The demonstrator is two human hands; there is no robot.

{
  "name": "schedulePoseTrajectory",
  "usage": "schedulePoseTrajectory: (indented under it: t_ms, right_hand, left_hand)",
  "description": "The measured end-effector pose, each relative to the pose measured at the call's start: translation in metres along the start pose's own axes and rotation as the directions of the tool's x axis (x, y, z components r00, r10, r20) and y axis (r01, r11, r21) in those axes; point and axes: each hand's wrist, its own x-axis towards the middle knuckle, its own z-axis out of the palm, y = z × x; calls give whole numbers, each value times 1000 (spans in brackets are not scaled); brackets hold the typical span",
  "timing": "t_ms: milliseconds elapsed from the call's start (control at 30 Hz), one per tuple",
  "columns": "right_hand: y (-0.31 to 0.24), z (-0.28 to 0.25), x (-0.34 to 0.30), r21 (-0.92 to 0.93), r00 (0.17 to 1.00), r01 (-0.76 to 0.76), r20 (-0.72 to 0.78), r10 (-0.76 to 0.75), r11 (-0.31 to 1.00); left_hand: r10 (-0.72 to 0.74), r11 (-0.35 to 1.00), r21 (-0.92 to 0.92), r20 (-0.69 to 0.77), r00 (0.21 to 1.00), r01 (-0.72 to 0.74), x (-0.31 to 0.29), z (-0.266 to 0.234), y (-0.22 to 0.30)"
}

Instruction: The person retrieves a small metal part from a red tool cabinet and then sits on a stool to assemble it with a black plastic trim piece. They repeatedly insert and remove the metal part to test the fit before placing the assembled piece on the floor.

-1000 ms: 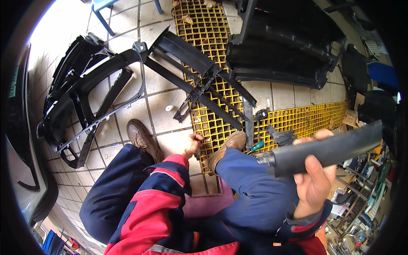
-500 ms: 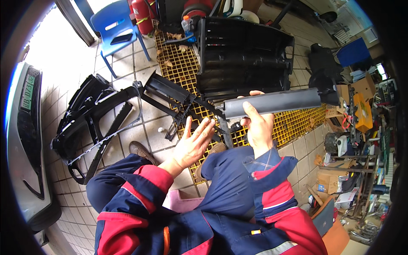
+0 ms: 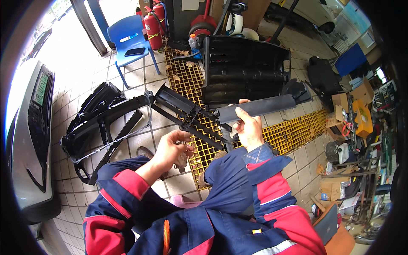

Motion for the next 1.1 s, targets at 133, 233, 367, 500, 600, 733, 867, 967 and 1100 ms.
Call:
schedulePoseTrajectory:
  t_ms: [133, 233, 367, 500, 600, 733, 867, 967, 1100]
  right_hand:
    - [17, 19, -6, 85, 994, -105, 34, 103, 991]
    - [30, 33, -4, 122, 983, -161, 103, 149, 979]
    - [36, 45, -1, 98, 975, -172, 159, 155, 980]
    - [40, 57, -3, 44, 968, -162, 201, 150, 986]
    - [43, 64, -6, 20, 958, -167, 240, 157, 986]
    - [42, 67, -6, 33, 959, -169, 236, 157, 985]
    - [38, 64, -5, 67, 969, -158, 203, 141, 985]
    - [36, 62, -3, 80, 974, -141, 187, 124, 987]
    - [31, 57, -1, 101, 989, -65, 139, 50, 993]
  left_hand:
    - [-54, 970, -239, -1, 999, 52, 6, -16, 20]
    - [-22, 960, -280, 16, 1000, 25, 8, -22, 26]
    - [-19, 803, -596, 18, 1000, 26, 12, -37, 30]
    - [-81, 694, -717, -162, 984, -61, 17, -53, 33]
    - [-28, 600, -794, -144, 989, -99, 18, -63, 38]
    - [-6, 532, -824, -236, 972, -197, 19, -71, 51]
    - [-69, 472, -877, -142, 988, -93, 16, -69, 59]
    - [-48, 497, -867, -80, 996, -46, 13, -62, 59]
    - [81, 624, -768, -124, 989, -147, 12, -60, 61]
